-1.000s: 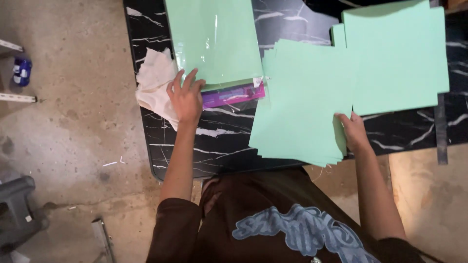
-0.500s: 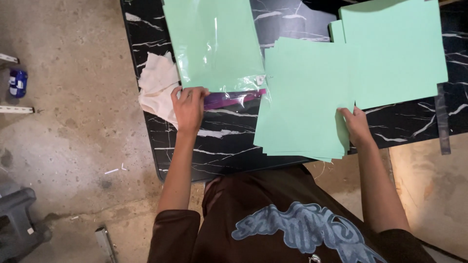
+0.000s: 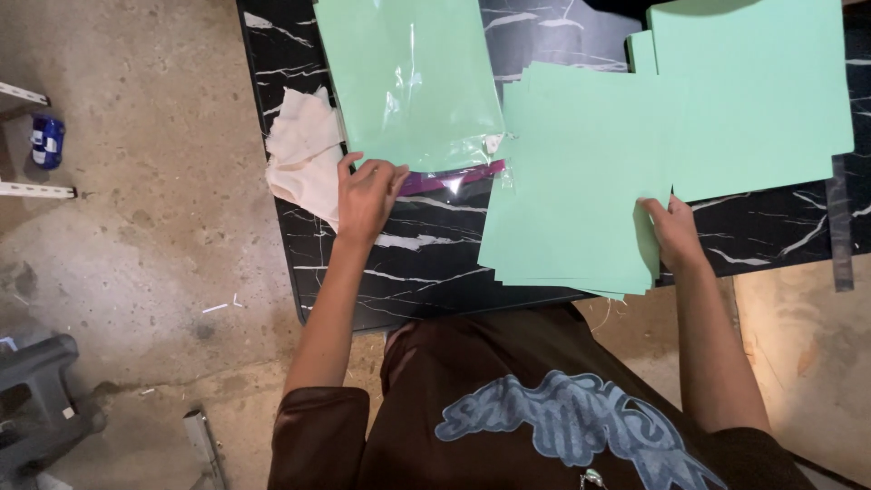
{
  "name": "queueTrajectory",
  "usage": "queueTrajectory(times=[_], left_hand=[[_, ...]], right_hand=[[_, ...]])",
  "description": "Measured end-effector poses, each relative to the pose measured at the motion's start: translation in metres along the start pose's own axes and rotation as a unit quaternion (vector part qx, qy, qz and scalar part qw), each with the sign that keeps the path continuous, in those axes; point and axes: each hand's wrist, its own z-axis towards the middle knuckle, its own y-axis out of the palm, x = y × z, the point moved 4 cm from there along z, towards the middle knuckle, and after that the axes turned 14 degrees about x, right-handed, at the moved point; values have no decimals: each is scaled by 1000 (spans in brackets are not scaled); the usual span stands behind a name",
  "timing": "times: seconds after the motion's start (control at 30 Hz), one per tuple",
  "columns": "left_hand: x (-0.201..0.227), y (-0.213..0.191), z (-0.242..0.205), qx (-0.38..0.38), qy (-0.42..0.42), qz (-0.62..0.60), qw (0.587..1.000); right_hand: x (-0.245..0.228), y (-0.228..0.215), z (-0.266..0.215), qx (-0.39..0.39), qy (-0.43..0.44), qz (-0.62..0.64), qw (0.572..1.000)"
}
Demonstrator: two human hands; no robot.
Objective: The person folds a light green sheet of paper in half multiple times to create a creased stack. They then unfold the paper and place it on a pile of similar sheets on the table. The person continues to pick up and fold additional sheets of paper.
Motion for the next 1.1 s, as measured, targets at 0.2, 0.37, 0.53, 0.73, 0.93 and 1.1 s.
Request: queueTrajectory(times=[0.2,0.37,0.53,0.73,0.93,1.1], left_hand=[[2,3,6,-3,-35,43,998],[11,8,-1,28,-11,74,997],[5,7,3,22,4,101,995],[-2,14,13,-17,9,93,995],[3,8,25,-41,-33,88,995],[35,-17,52,-124,-61,16,990]], right_hand=[[-2,0,0,-4,-4,13,1000],[-1,1,0,-2,-7,27,1000],[-1,-2,1,-6,-7,2,1000],[-3,0,0,-11,-5,9,1000],[-7,0,-5,-5,1,12,1000],[1,-1,7,-24,-3,30,999]])
